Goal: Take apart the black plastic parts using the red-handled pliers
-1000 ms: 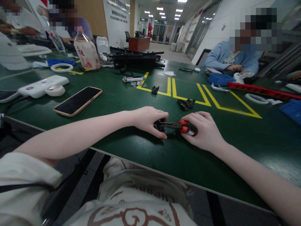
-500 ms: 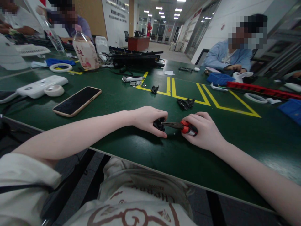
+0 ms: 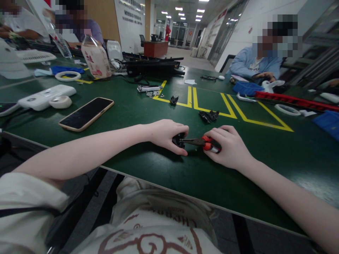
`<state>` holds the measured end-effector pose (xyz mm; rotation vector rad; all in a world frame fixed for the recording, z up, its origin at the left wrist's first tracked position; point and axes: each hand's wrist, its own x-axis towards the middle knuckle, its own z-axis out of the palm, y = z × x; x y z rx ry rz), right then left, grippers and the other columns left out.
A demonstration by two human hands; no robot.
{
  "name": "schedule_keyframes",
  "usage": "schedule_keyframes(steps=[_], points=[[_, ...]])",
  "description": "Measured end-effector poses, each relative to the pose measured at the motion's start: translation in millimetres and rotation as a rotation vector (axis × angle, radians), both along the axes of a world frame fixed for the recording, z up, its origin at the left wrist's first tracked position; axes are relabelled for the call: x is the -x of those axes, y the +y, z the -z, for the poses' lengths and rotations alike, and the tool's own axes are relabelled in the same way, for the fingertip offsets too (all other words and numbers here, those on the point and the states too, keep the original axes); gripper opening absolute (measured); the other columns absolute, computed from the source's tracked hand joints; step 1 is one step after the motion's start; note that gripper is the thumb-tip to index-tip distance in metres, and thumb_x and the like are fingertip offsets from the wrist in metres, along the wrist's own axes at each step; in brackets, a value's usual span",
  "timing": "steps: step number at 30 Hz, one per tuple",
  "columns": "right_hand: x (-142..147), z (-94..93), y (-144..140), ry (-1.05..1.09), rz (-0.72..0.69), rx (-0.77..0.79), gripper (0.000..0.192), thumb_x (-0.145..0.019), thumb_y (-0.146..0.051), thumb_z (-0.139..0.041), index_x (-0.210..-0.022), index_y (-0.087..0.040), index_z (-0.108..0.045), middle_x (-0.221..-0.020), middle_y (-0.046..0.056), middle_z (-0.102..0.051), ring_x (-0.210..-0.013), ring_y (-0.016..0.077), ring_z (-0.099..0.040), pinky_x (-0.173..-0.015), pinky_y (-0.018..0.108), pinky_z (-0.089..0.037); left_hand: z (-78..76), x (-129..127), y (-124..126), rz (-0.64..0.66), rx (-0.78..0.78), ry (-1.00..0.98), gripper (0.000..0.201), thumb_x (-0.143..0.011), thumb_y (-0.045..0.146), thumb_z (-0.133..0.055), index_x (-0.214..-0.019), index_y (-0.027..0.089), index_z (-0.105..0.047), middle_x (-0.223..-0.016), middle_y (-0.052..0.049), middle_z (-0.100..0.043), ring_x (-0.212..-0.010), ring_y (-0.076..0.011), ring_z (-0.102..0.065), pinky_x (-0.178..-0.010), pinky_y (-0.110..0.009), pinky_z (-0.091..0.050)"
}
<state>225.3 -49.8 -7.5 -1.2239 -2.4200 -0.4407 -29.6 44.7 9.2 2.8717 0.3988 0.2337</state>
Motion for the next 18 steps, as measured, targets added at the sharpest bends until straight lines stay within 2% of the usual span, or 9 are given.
schedule_keyframes(steps=[11, 18], points=[[-0.9, 3.1, 1.2, -0.008, -0.028, -0.007, 0.017, -0.083, -0.032, -0.060, -0.096, -0.022, -0.055, -0.087, 0.004, -0.068, -0.077, 0.0219, -0.062, -0.086, 0.041, -0.041, -1.7, -0.3, -1.0, -0.004, -0.004, 0.006, 0.058, -0.079, 0.072, -0.063, -0.104, 0.021, -0.057, -0.099, -0.007, -0.069, -0.077, -0.0206, -0.061, -0.065, -0.028, -0.035], [0.9, -2.7, 0.8, -0.033, -0.021, 0.034, 0.015, -0.083, -0.031, -0.059, -0.094, -0.022, -0.055, -0.086, 0.005, -0.068, -0.075, 0.0216, -0.061, -0.085, 0.041, -0.043, 0.0, -0.5, 0.1, 0.001, -0.008, -0.001, 0.058, -0.079, 0.071, -0.064, -0.105, 0.020, -0.057, -0.099, -0.006, -0.069, -0.078, -0.0207, -0.062, -0.066, -0.028, -0.036]])
